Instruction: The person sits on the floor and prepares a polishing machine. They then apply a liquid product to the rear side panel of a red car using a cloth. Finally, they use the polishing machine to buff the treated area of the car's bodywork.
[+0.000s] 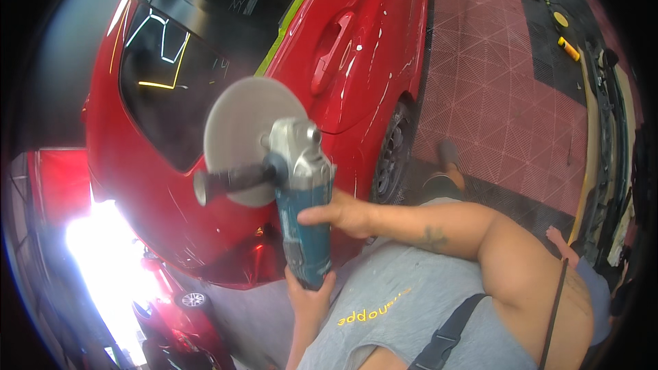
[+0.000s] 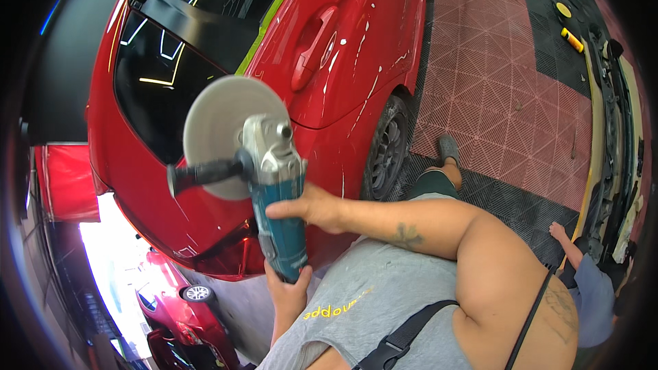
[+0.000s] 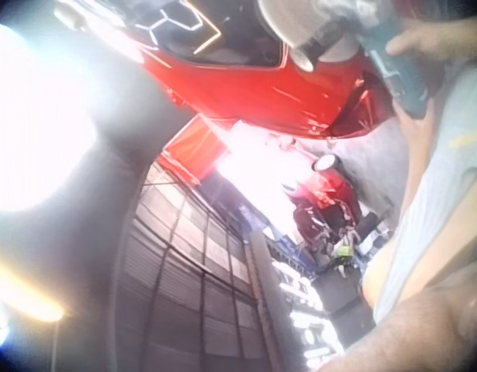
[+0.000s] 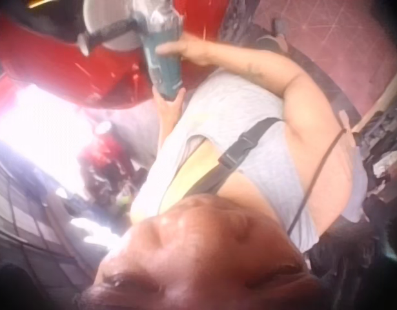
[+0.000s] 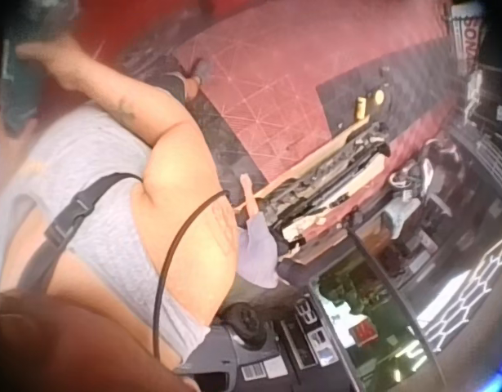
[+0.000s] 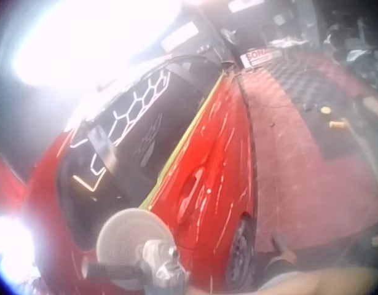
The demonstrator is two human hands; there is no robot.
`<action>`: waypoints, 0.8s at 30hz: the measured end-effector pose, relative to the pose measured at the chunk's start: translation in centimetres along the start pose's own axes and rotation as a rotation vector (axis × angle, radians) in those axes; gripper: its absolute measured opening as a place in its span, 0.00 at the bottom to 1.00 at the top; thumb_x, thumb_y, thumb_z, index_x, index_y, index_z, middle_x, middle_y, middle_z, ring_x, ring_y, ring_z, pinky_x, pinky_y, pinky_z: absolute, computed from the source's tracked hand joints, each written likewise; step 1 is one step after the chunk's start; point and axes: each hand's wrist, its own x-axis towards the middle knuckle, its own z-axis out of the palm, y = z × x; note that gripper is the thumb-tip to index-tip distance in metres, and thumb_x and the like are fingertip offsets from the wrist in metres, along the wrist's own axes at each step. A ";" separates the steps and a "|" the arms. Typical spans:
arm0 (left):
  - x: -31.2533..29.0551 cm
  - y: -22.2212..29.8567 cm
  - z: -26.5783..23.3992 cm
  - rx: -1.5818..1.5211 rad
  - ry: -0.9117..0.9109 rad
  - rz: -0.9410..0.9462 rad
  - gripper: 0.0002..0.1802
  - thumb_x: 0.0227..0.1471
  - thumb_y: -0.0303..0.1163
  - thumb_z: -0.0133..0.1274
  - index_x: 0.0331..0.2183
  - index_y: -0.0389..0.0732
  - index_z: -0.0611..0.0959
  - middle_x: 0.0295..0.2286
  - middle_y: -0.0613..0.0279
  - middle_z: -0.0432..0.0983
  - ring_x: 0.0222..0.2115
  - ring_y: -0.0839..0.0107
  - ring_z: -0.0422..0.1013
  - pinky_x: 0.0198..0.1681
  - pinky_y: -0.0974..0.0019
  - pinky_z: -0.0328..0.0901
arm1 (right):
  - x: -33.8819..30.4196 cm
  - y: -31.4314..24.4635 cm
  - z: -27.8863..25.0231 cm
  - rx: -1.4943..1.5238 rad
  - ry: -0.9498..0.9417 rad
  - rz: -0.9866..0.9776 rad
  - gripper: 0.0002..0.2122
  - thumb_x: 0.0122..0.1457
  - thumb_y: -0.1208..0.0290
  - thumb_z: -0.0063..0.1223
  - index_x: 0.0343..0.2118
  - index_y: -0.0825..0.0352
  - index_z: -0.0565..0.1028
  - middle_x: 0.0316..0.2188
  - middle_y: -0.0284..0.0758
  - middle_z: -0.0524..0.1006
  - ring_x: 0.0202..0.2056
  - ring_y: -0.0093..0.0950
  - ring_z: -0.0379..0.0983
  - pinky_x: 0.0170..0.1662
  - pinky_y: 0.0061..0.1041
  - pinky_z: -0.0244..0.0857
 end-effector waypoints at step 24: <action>-4.5 -6.1 -2.1 0.233 0.030 -0.009 0.44 0.45 0.31 0.73 0.61 0.33 0.71 0.48 0.48 0.80 0.47 0.59 0.78 0.53 0.56 0.71 | -1.5 2.7 0.8 -0.179 -0.055 0.140 0.37 0.59 0.61 0.73 0.68 0.68 0.66 0.60 0.41 0.75 0.63 0.36 0.71 0.67 0.38 0.65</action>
